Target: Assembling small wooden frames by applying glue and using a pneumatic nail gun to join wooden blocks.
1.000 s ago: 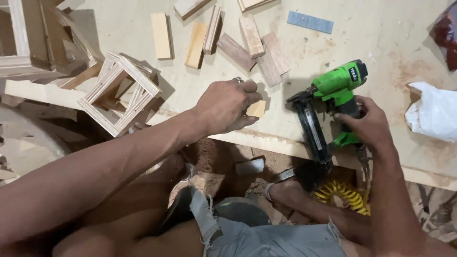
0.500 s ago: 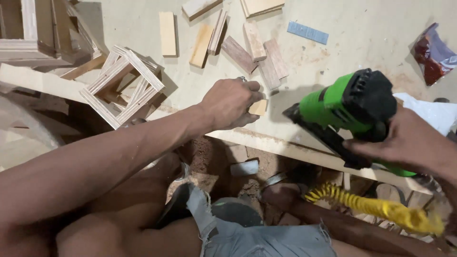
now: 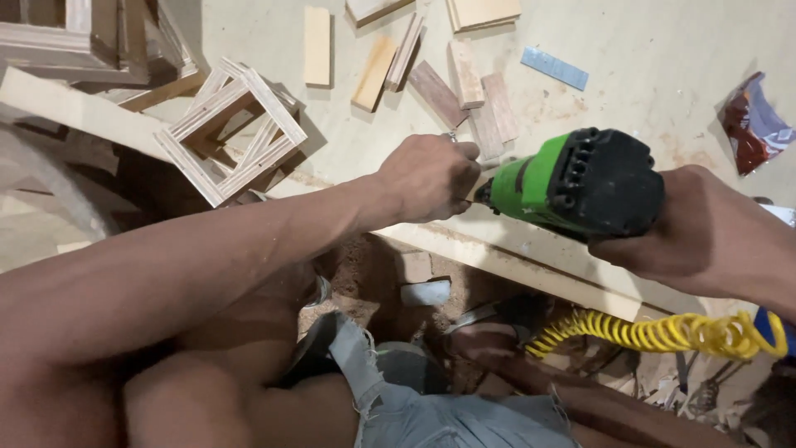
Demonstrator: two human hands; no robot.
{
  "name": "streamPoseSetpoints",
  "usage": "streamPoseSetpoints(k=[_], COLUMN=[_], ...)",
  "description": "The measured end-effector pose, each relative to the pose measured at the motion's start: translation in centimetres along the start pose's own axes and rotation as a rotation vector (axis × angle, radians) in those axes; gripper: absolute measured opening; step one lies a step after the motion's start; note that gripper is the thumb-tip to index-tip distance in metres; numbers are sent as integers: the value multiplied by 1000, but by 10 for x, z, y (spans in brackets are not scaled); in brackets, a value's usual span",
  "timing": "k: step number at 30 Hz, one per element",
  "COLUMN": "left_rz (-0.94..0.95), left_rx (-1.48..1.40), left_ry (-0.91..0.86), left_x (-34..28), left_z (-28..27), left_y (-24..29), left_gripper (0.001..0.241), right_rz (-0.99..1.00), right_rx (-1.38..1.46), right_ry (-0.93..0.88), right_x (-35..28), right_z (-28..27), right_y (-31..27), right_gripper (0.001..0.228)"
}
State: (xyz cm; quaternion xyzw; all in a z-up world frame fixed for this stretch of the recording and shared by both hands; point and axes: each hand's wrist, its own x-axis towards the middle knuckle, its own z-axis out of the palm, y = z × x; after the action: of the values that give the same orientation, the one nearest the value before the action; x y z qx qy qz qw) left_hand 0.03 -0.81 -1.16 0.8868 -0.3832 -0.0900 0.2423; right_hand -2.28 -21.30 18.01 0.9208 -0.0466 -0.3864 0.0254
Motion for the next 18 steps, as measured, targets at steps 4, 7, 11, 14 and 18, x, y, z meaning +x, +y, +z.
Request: streamPoseSetpoints(k=[4,7,11,14,18], left_rz=[-22,-5,-20,-53,-11], left_rx=[-37,-55,-61,-75,-46], left_ry=[16,5,-5,-28,16], left_x=[1,0,0,-3,1], left_z=[2,2,1,1,7], left_y=[1,1,0,1,0], left_gripper=[29,25,21,22,27], right_rz=[35,-130,-81,-114,-131], right_rx=[-66,-158,-234,-183,-110], right_ry=[4,68,3,31,72], right_x=[6,13,10,16,13], right_z=[3,8,0,1,-4], right_y=[9,22,17,27,18], right_gripper=[24,28,33,28,29])
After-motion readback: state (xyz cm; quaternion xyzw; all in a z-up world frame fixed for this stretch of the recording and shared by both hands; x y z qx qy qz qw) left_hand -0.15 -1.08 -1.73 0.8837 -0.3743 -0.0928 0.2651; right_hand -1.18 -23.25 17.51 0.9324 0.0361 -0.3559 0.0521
